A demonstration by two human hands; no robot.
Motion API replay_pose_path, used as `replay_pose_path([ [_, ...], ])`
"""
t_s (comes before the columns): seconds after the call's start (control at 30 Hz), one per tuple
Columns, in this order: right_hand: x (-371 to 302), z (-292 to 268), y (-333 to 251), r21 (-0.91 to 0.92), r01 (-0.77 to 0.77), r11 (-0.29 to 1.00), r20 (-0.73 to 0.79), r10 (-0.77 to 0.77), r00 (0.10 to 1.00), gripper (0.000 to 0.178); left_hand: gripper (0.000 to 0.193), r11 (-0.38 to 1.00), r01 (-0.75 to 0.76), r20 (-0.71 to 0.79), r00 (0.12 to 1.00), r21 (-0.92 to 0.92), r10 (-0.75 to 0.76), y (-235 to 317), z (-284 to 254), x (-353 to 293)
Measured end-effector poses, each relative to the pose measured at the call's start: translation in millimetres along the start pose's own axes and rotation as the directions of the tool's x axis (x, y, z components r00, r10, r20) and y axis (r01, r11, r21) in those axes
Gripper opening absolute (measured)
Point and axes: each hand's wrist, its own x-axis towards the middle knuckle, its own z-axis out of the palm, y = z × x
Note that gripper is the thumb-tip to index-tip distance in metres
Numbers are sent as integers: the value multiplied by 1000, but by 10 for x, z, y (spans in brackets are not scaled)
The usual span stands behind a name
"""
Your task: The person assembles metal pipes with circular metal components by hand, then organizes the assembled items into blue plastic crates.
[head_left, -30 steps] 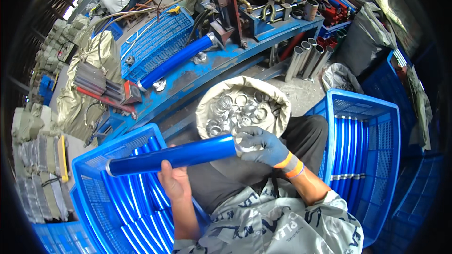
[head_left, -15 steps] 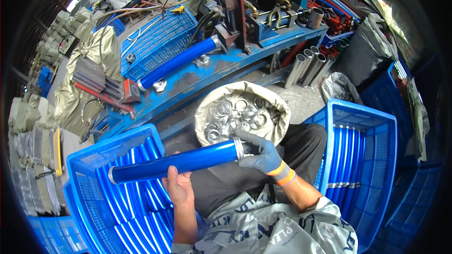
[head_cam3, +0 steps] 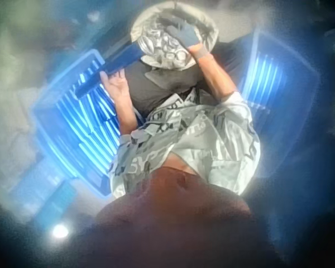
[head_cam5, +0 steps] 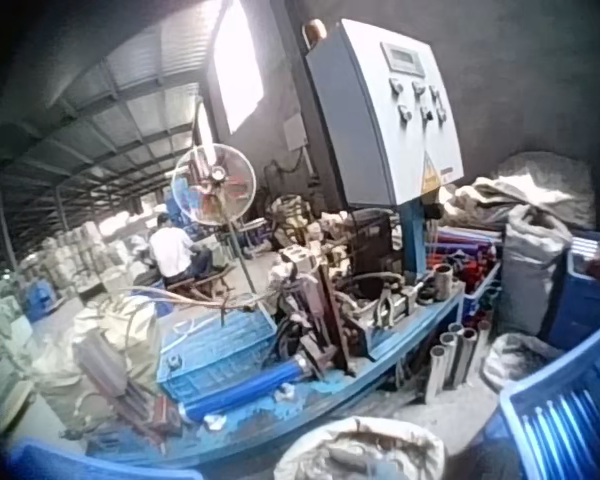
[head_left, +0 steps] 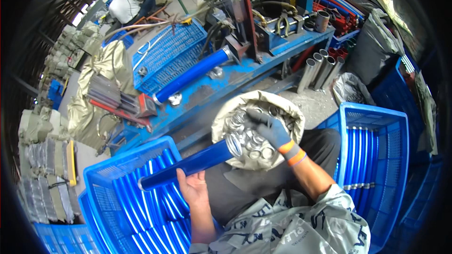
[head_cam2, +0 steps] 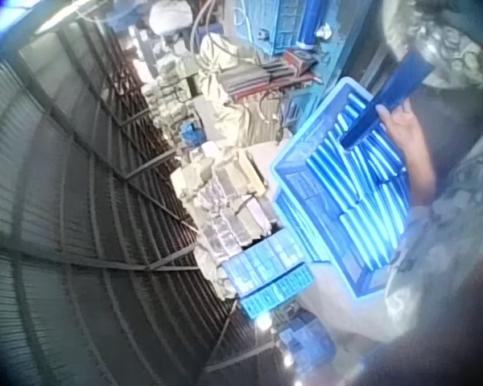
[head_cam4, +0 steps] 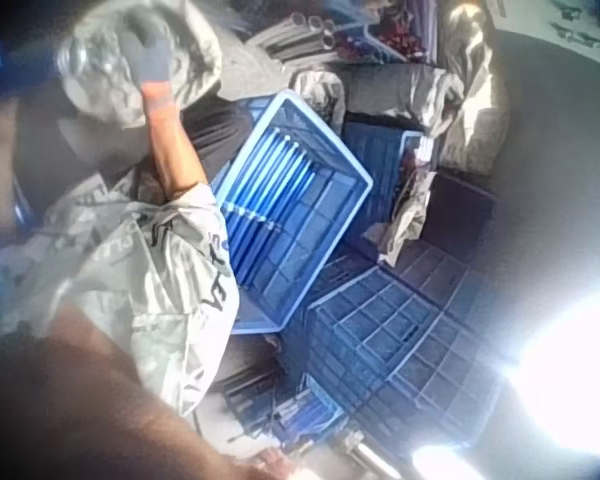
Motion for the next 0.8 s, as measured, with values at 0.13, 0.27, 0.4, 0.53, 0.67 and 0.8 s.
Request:
replay_pose_path([
  [0.13,1076,154,-50,-200,197,960,28,-195,980,60,66,998,46,-82,995,-43,-49,177,-44,162],
  [0.27,2262,856,-239,-823,442,356,229,-505,832,63,61,987,40,-88,995,-157,-54,552,-91,148],
  [0.4,3351,1155,174,-946,148,-289,292,-559,776,48,59,998,-31,-249,968,-60,15,682,-373,70],
  [0.53,3890,416,175,-892,-56,-449,160,-428,890,35,51,999,11,-154,988,-39,-17,488,-356,231],
  [0.67,3182,1599,-340,-816,577,-19,466,-613,638,61,48,988,-109,-239,962,109,132,900,-748,268],
  [0.8,2621,542,-465,-693,439,572,150,-481,864,78,45,993,-57,-102,993,106,68,481,-82,807],
])
